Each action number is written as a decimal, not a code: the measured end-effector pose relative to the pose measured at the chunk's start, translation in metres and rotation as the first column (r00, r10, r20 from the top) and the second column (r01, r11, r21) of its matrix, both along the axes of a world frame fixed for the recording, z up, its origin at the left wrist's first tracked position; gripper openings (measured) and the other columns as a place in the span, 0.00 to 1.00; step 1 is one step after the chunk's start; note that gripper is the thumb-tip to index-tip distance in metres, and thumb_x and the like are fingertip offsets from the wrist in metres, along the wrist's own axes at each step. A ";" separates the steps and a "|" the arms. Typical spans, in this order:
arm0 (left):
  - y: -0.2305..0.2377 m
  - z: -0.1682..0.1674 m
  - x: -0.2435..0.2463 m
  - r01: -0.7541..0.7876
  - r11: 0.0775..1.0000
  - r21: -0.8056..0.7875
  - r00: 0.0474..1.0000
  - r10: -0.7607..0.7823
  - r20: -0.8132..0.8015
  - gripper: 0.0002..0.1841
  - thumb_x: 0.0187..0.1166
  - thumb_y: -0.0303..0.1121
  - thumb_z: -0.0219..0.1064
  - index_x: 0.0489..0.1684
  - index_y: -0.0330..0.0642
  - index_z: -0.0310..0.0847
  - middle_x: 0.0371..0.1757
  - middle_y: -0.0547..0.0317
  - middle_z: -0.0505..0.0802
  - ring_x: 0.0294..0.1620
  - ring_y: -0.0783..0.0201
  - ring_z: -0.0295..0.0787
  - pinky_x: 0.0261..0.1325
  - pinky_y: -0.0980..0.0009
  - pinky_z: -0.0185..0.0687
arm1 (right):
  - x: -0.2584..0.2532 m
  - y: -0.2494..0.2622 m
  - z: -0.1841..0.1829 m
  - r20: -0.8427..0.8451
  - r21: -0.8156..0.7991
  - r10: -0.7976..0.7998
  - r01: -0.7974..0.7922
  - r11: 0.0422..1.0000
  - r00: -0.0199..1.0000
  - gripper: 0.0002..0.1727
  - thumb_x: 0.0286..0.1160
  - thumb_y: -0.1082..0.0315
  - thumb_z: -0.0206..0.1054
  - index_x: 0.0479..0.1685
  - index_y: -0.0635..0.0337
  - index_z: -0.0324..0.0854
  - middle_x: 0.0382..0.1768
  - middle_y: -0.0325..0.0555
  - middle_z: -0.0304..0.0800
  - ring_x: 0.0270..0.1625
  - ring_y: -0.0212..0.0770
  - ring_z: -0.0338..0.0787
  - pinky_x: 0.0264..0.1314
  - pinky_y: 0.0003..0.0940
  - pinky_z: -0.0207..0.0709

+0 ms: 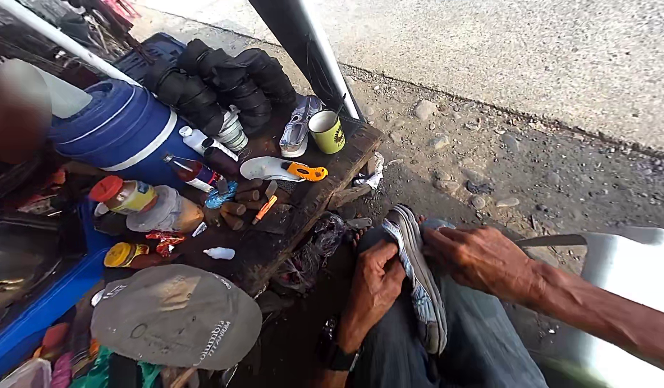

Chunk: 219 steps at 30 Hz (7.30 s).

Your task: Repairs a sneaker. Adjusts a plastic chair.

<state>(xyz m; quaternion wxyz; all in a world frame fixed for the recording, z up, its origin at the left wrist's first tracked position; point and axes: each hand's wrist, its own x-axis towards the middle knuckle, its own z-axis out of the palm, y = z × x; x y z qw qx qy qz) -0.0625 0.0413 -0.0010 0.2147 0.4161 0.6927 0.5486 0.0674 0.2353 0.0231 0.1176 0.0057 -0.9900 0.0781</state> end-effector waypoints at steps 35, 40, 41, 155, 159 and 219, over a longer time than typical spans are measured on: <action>-0.006 -0.005 0.001 -0.104 0.994 -0.025 0.954 0.093 -0.287 0.09 0.74 0.22 0.61 0.29 0.33 0.88 0.28 0.59 0.91 0.31 0.77 0.86 0.37 0.80 0.82 | 0.034 -0.035 -0.010 0.055 -0.726 -0.318 0.256 0.638 0.946 0.18 0.82 0.45 0.65 0.46 0.47 0.94 0.40 0.33 0.90 0.41 0.28 0.88 0.39 0.33 0.82; -0.011 0.000 -0.003 -0.013 0.999 -0.051 0.982 0.003 -0.191 0.08 0.78 0.25 0.63 0.36 0.33 0.89 0.34 0.60 0.92 0.36 0.76 0.88 0.42 0.80 0.85 | 0.021 -0.034 -0.015 -0.019 -0.835 -0.284 0.141 0.532 0.959 0.11 0.75 0.61 0.64 0.34 0.54 0.90 0.32 0.34 0.86 0.35 0.27 0.84 0.33 0.28 0.75; -0.013 0.000 -0.006 0.014 0.998 -0.055 0.988 -0.022 -0.154 0.08 0.79 0.26 0.63 0.38 0.33 0.89 0.34 0.60 0.92 0.36 0.76 0.88 0.42 0.79 0.86 | 0.028 -0.030 -0.010 -0.031 -0.932 -0.222 0.053 0.358 0.974 0.10 0.77 0.65 0.63 0.33 0.57 0.88 0.33 0.34 0.85 0.35 0.24 0.82 0.34 0.21 0.73; -0.011 0.015 0.023 -0.089 0.991 -0.099 0.940 0.116 0.322 0.13 0.73 0.26 0.73 0.52 0.33 0.80 0.32 0.56 0.92 0.19 0.67 0.85 0.19 0.75 0.83 | 0.038 -0.024 -0.008 0.141 -0.798 -0.336 0.308 0.518 0.931 0.06 0.76 0.60 0.70 0.45 0.49 0.84 0.25 0.29 0.83 0.24 0.26 0.81 0.25 0.27 0.77; -0.023 0.016 0.009 -0.185 0.983 -0.020 0.821 0.165 0.547 0.06 0.74 0.21 0.67 0.45 0.31 0.86 0.29 0.54 0.92 0.14 0.74 0.78 0.14 0.81 0.73 | 0.068 0.003 0.003 0.160 -0.822 -0.369 0.330 0.465 0.916 0.18 0.82 0.65 0.61 0.69 0.50 0.77 0.50 0.34 0.88 0.39 0.27 0.88 0.39 0.27 0.86; -0.034 0.001 0.009 -0.268 0.961 0.074 0.755 0.161 0.636 0.06 0.77 0.23 0.70 0.46 0.30 0.86 0.33 0.52 0.93 0.21 0.72 0.85 0.22 0.80 0.81 | 0.017 -0.046 -0.010 -0.008 -0.708 -0.103 0.068 0.703 0.995 0.17 0.85 0.59 0.58 0.60 0.43 0.92 0.32 0.32 0.86 0.31 0.29 0.82 0.29 0.29 0.72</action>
